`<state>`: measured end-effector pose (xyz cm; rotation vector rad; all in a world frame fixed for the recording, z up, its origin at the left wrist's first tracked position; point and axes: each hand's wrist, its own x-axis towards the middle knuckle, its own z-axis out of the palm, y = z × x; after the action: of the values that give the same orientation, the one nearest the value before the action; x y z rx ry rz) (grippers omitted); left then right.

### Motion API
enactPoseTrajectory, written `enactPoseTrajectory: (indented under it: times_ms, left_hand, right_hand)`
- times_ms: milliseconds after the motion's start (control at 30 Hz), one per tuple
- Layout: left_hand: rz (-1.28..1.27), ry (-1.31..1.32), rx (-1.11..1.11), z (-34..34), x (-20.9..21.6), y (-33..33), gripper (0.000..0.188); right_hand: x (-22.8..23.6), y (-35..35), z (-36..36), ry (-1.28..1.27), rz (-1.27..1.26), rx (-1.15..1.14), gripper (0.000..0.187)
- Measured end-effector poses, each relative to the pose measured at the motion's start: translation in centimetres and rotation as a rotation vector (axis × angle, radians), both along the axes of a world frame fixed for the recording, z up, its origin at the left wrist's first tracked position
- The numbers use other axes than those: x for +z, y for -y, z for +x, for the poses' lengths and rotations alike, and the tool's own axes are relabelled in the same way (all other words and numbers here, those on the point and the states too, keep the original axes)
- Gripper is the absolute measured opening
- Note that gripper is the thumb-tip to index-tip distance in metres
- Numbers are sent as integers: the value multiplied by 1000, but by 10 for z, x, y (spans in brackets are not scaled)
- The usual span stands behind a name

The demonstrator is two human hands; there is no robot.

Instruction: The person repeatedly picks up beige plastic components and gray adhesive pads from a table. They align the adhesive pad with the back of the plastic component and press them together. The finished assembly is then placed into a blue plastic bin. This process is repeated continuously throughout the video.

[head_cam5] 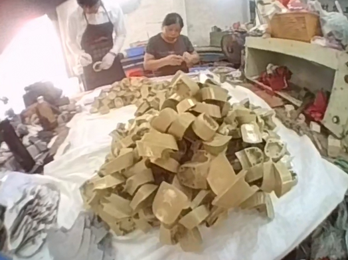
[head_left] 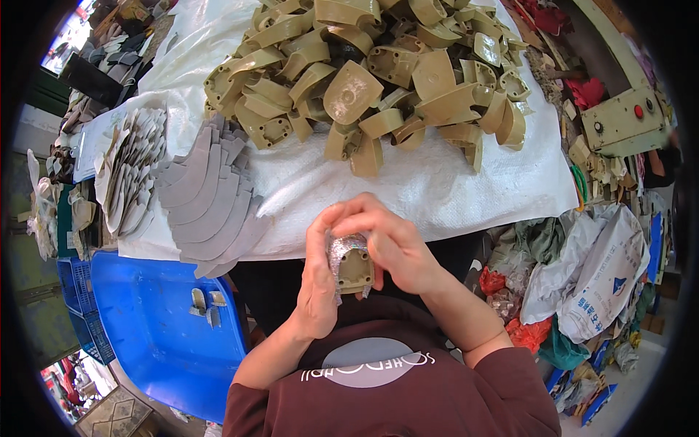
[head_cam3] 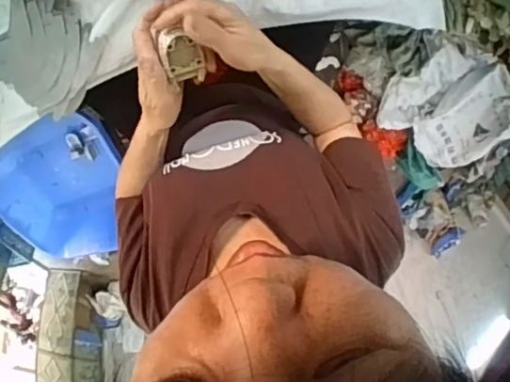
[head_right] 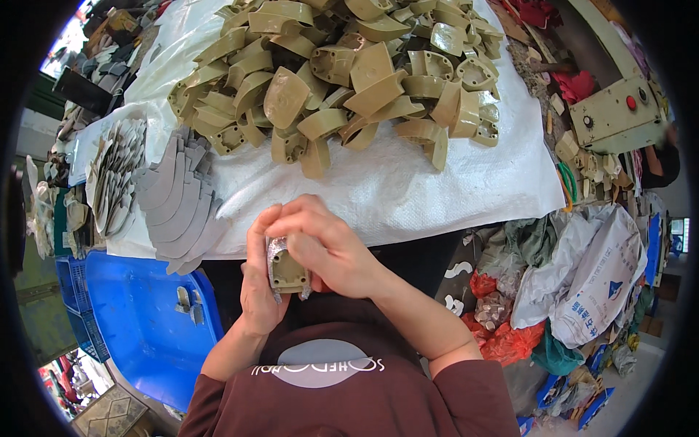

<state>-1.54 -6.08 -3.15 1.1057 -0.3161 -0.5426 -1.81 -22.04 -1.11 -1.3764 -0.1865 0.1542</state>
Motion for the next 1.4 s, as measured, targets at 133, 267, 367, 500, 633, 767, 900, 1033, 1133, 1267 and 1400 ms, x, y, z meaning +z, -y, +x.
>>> enactPoseTrajectory:
  times_ms: [133,267,367,500,633,767,900,1033,1133,1267,1400]
  left_hand:
    - [72,74,95,-5,18,13,86]
    - [132,148,203,-7,5,11,72]
    - [132,164,371,0,0,11,59]
    - [-113,-41,383,-1,13,16,43]
    - [16,10,431,-6,3,21,49]
    - [-223,-119,351,-2,11,21,66]
    - [234,49,205,5,16,2,87]
    - [393,808,178,13,-6,-5,93]
    - [454,655,150,18,3,-10,68]
    - [512,485,181,17,18,-15,59]
    - [631,771,225,23,28,-14,57]
  right_hand:
    - [0,2,10,-239,149,223,19]
    - [-22,-13,0,176,-54,-21,25]
    - [-25,-27,-13,227,-35,-97,40]
    - [-23,-29,-17,221,19,-110,47]
    - [-26,-31,-14,272,-76,-181,44]
    - [-15,-24,-10,-83,142,-128,41]
    - [-4,-3,-3,376,-503,-332,48]
    - [12,3,1,92,-570,-6,47]
    - [-6,1,1,384,-402,-251,35]
    - [-18,7,-1,-28,13,-150,27]
    - [-17,12,5,-171,110,-52,25]
